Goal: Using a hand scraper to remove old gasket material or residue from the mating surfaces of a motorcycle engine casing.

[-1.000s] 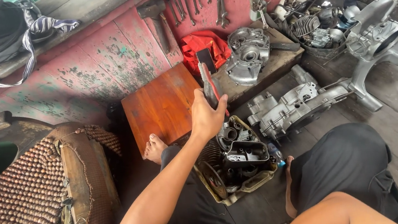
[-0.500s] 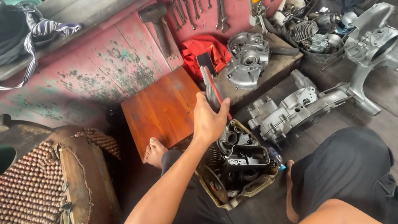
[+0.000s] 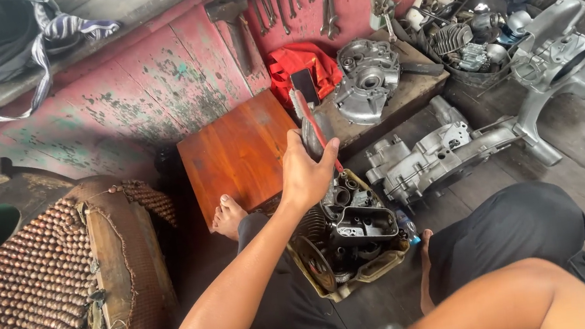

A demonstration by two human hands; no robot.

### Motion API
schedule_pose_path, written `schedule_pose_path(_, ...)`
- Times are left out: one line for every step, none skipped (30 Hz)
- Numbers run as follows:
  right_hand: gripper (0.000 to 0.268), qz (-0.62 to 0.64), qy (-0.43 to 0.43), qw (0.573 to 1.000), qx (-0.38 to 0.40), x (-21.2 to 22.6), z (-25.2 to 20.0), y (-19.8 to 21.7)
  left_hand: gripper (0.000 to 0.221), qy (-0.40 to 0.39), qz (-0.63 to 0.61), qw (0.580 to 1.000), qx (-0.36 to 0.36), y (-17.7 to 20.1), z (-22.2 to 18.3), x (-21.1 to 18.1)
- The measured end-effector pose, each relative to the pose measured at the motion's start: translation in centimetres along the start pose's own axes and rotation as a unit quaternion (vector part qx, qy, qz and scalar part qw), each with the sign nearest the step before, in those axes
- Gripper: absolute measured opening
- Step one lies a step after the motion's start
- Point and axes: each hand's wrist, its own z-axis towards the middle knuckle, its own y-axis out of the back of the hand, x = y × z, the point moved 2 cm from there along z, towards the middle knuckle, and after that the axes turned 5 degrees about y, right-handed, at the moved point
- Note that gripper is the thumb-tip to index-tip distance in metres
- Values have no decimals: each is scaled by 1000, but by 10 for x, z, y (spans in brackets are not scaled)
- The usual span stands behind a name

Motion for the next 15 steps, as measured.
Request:
schedule_pose_path(15, 0, -2, 1000, -3, 59, 82, 47, 39, -35, -12, 999, -7, 4, -6, -8)
schedule_pose_path(16, -2, 0, 1000, -7, 105, 171, 143, 39, -36, -10, 999, -7, 4, -7, -8)
schedule_pose_path(16, -3, 3, 1000, -11, 197, 213, 227, 39, -42, -21, 999, -12, 4, -9, -8)
schedule_pose_path(17, -3, 2, 1000, -15, 315, 207, 274, 39, -44, -32, 998, -16, 3, -13, -7)
schedule_pose_path(17, -2, 1, 1000, -16, 298, 210, 289, 39, -42, -31, 999, -14, 3, -13, -2)
schedule_pose_path(16, -117, 41, 982, -141, 283, 213, 311, 48, -29, -27, 999, -6, 2, -9, 1)
schedule_pose_path(16, -228, 81, 935, -261, 270, 215, 333, 56, -16, -24, 1000, 2, 1, -6, 4)
schedule_pose_path(16, -228, 82, 935, -260, 261, 212, 346, 56, -16, -24, 1000, 2, -1, -11, 1)
schedule_pose_path(22, -265, 66, 915, -296, 253, 209, 361, 52, -41, -28, 999, -4, -3, -16, -3)
schedule_pose_path(29, -301, 51, 893, -330, 244, 206, 376, 48, -66, -33, 997, -11, -4, -21, -7)
schedule_pose_path(29, -300, 52, 894, -329, 245, 206, 378, 48, -66, -33, 997, -13, -6, -22, -10)
schedule_pose_path(31, -321, 22, 891, -319, 246, 205, 379, 46, -89, -31, 995, -15, -9, -25, -13)
schedule_pose_path(37, -341, -8, 888, -309, 246, 204, 380, 44, -112, -29, 993, -16, -12, -27, -17)
schedule_pose_path(37, -339, -9, 888, -310, 244, 202, 381, 44, -111, -27, 993, -15, -13, -29, -18)
schedule_pose_path(27, -310, -20, 899, -308, 240, 201, 382, 41, -105, -10, 994, -14, -14, -32, -20)
